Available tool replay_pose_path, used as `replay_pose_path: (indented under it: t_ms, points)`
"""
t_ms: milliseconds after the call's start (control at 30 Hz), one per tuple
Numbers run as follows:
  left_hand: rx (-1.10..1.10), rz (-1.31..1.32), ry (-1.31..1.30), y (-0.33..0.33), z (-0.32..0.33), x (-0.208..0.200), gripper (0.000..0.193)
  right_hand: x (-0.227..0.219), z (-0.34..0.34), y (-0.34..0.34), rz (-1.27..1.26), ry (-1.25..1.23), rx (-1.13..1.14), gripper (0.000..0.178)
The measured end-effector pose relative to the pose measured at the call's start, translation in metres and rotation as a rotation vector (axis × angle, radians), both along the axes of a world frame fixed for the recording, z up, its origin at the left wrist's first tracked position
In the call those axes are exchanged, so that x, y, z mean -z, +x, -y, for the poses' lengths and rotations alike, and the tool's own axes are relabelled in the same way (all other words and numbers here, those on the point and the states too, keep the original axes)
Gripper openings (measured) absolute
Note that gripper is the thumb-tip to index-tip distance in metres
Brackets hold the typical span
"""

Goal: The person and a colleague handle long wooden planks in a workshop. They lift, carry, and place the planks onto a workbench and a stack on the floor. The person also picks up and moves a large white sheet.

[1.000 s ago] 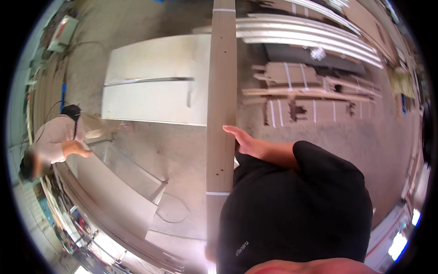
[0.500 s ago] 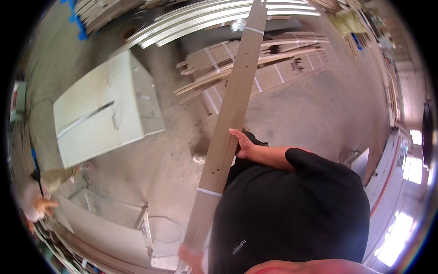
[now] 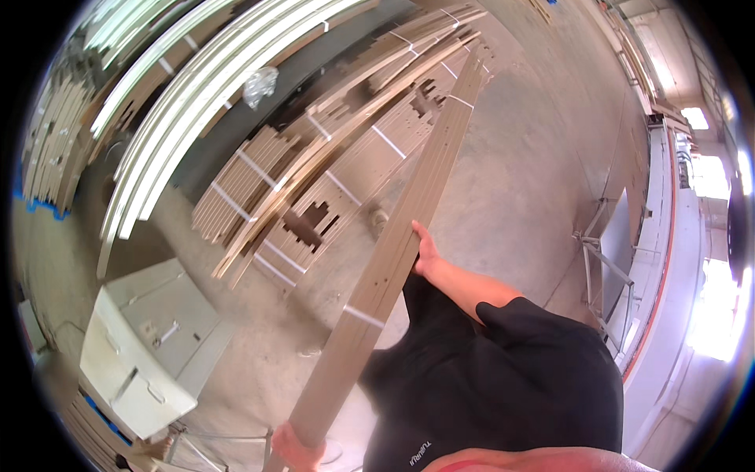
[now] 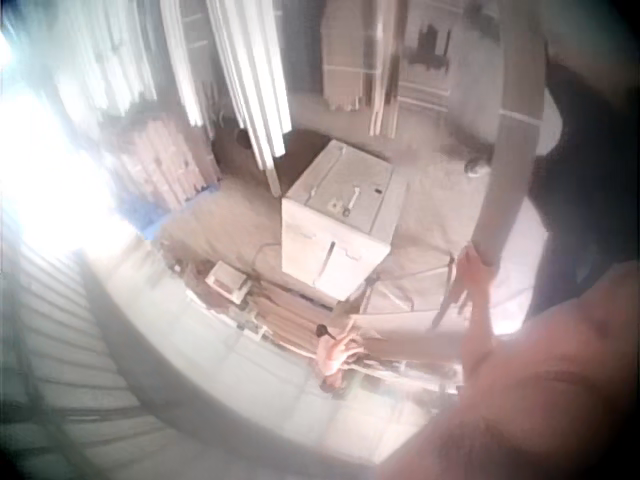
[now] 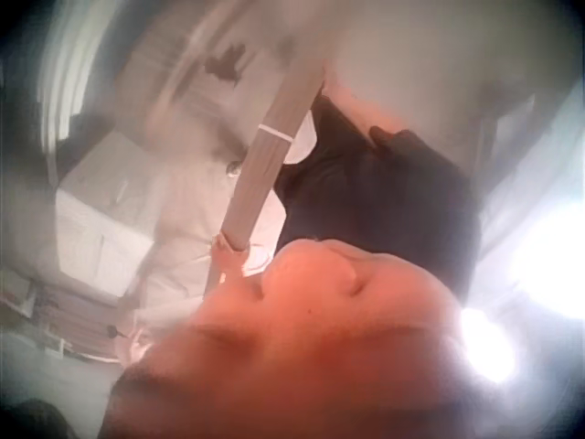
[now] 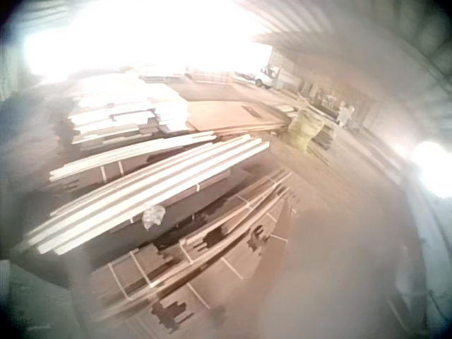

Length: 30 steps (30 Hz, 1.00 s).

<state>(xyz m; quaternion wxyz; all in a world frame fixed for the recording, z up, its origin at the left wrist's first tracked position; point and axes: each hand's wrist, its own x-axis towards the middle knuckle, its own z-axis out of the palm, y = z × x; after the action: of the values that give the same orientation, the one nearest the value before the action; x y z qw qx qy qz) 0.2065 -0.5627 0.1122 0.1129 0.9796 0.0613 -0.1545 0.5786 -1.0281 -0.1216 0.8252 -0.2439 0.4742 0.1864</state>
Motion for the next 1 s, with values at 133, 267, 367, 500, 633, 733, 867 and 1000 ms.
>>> replay_pose_path:
  t_ms: [133, 267, 367, 500, 633, 733, 867, 1000]
  points:
    - [0.183, 0.038, -0.056, 0.203, 0.075, 0.059, 0.1, 0.068, 0.129, 0.127, 0.096, -0.131, 0.155, 0.051]
    - [0.214, 0.116, -0.023, 0.34, 0.158, 0.139, 0.096, 0.126, 0.208, 0.238, 0.086, -0.225, 0.236, 0.051]
    - [0.22, 0.088, -0.032, 0.414, 0.209, 0.21, 0.096, 0.185, 0.233, 0.26, 0.106, -0.327, 0.201, 0.052]
    - [0.216, 0.039, 0.008, 0.479, 0.255, 0.324, 0.1, 0.249, 0.246, 0.207, 0.18, -0.452, -0.223, 0.056]
    - [0.159, -0.082, 0.055, 0.507, 0.263, 0.446, 0.107, 0.242, 0.232, 0.144, 0.385, -0.288, -0.608, 0.063]
    - [0.141, -0.156, 0.101, 0.51, 0.261, 0.518, 0.108, 0.212, 0.216, 0.12, 0.222, -0.529, -0.962, 0.067]
    - [0.084, -0.287, 0.257, 0.486, 0.256, 0.6, 0.107, 0.236, 0.23, 0.098, 0.123, -0.65, -1.013, 0.067]
    - [0.022, -0.403, 0.197, 0.454, 0.247, 0.605, 0.106, 0.26, 0.218, 0.083, 0.048, -0.705, -1.041, 0.064]
